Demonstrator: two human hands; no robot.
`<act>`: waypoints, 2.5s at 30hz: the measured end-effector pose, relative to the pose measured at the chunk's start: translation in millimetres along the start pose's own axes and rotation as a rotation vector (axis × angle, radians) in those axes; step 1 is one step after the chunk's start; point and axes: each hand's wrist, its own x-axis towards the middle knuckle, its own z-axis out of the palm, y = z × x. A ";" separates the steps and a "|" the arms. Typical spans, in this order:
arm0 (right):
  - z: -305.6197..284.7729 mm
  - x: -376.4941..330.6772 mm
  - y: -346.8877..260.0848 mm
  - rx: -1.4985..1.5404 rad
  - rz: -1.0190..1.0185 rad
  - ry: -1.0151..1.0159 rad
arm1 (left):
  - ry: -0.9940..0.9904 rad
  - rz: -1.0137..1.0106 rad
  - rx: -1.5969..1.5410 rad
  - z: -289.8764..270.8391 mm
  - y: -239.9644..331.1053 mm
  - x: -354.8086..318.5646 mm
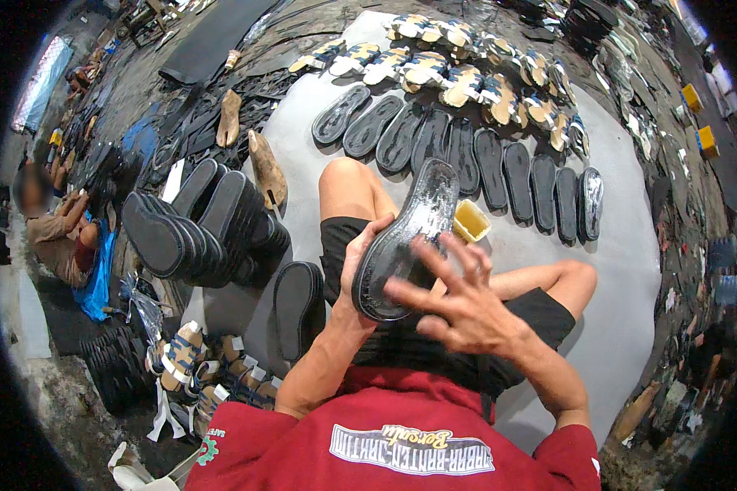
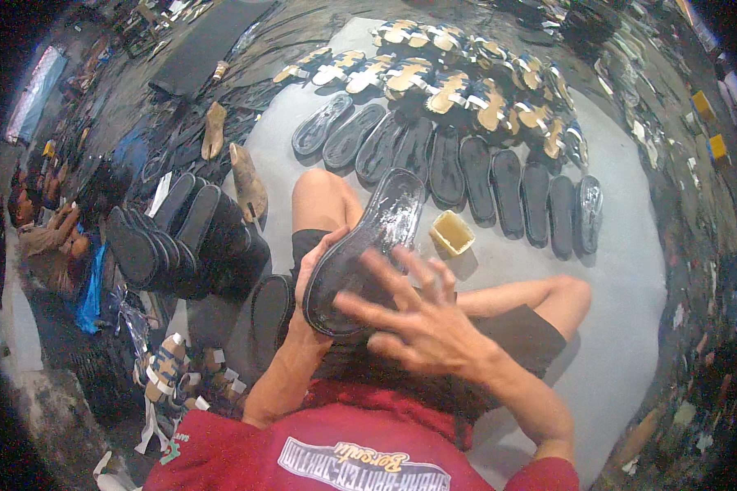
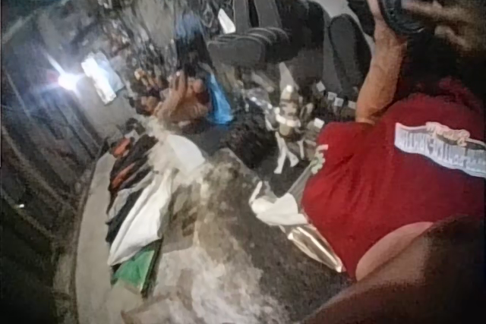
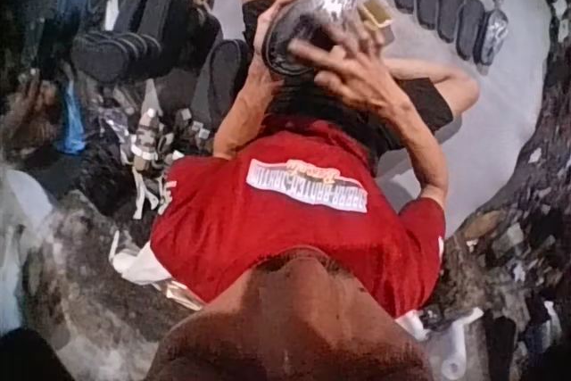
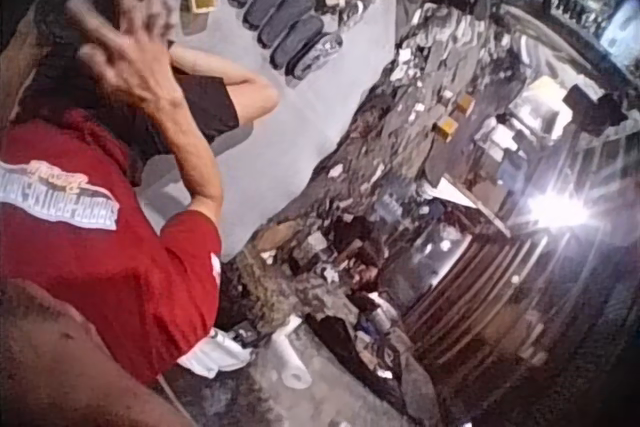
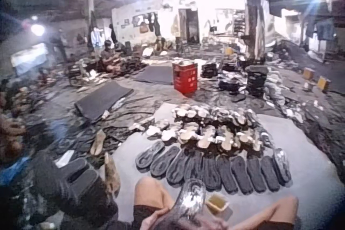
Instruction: The person sits on the floor and repeatedly applies a yellow substance from a small container onto black shoe soles using a sponge. They handle multiple soles one at a time, rubbing the substance across the surface before placing each treated sole back into a pile.
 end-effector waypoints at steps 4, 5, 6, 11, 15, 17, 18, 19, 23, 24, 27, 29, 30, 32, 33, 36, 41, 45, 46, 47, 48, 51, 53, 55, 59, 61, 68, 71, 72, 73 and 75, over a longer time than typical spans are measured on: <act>-10.3 7.3 18.9 -0.137 0.185 0.186 | 0.026 0.054 0.058 -1.6 1.3 -6.2; -23.0 14.1 17.8 -0.096 0.290 0.224 | 0.097 0.092 0.102 -0.5 -2.8 -7.7; -9.5 9.3 15.1 -0.071 0.293 0.153 | 0.069 0.059 0.081 0.3 -3.3 -5.4; -6.2 7.6 35.1 -0.226 0.105 0.192 | 0.074 0.077 0.113 8.9 -5.4 -11.6; -8.0 17.4 35.3 -0.116 0.166 0.267 | 0.212 0.026 0.211 4.9 -12.6 -12.7; 2.4 6.1 6.0 0.021 -0.035 0.178 | 0.100 0.070 0.175 5.0 -4.7 -10.3; 1.5 -0.3 1.7 0.138 -0.107 0.118 | 0.160 0.086 0.182 16.2 -5.4 -10.5; -3.1 -4.8 -0.1 0.254 -0.178 0.058 | 0.219 0.099 0.191 25.7 -5.3 -9.8; -28.2 2.5 49.4 -0.039 0.051 0.158 | 0.311 -0.037 0.362 8.6 2.8 -7.5; -20.3 -0.2 61.3 -0.063 -0.034 0.166 | 0.214 -0.030 0.644 6.1 0.7 -7.0; -3.1 -5.0 73.5 0.045 -0.167 0.044 | -0.043 0.073 1.273 -3.6 -3.9 -7.6; 0.0 -17.5 81.1 0.066 -0.087 0.170 | -0.118 -0.033 1.010 -12.8 -4.6 -0.4; -3.8 -22.9 89.8 0.082 -0.010 0.191 | -0.078 -0.128 0.705 -20.6 -4.5 3.2; -8.3 -35.4 123.3 0.031 0.140 0.249 | 0.088 -0.092 0.532 -27.6 -2.5 5.3; 0.7 -45.2 147.8 0.025 0.241 0.455 | 0.209 0.031 0.670 -25.1 -0.4 7.5; 32.8 -86.4 254.2 -0.137 0.824 0.479 | 0.332 0.459 0.925 -21.5 8.6 -20.5; 35.0 -114.4 345.8 -0.258 1.323 0.451 | 0.660 0.887 1.131 -43.1 33.7 -70.3; 51.0 -126.0 376.3 -0.390 1.375 0.451 | 0.886 0.892 1.241 -85.0 48.1 -102.1; 55.9 -127.9 379.2 -0.416 1.372 0.467 | 0.945 0.904 1.325 -99.8 51.6 -107.4; 59.7 -128.5 380.2 -0.443 1.364 0.471 | 1.015 0.908 1.403 -116.4 52.5 -116.2; 61.1 -120.7 366.9 -0.522 1.319 0.482 | 1.029 0.932 1.587 -126.3 52.4 -127.7; 62.2 -96.8 341.9 -0.427 1.106 0.559 | 1.432 0.818 2.132 -155.8 36.0 -149.3; 65.1 -78.0 300.7 -0.265 0.843 0.532 | 1.528 0.596 2.289 -183.0 33.1 -159.9; 79.2 -62.5 252.1 -0.131 0.648 0.463 | 1.555 0.413 2.228 -223.7 45.8 -171.1; 115.6 -39.6 193.3 -0.179 0.405 0.117 | 1.451 0.500 2.156 -210.2 56.0 -179.0; 132.6 -27.5 189.4 -0.200 0.422 0.091 | 1.395 0.578 2.171 -174.0 45.1 -173.9; 141.6 -27.5 198.2 -0.131 0.475 0.121 | 1.156 0.964 1.622 -102.7 43.6 -162.4; 122.7 -36.1 189.9 0.023 0.572 0.273 | 0.762 0.918 0.897 -40.0 33.7 -146.3; 123.3 -43.2 191.3 0.066 0.602 0.280 | 0.642 0.897 0.824 -31.9 30.9 -133.4; 125.0 -49.1 192.0 0.108 0.633 0.288 | 0.522 0.872 0.750 -25.3 28.5 -120.8; 135.1 -61.9 185.1 0.096 0.699 0.158 | 0.349 0.806 0.644 -6.0 24.6 -94.3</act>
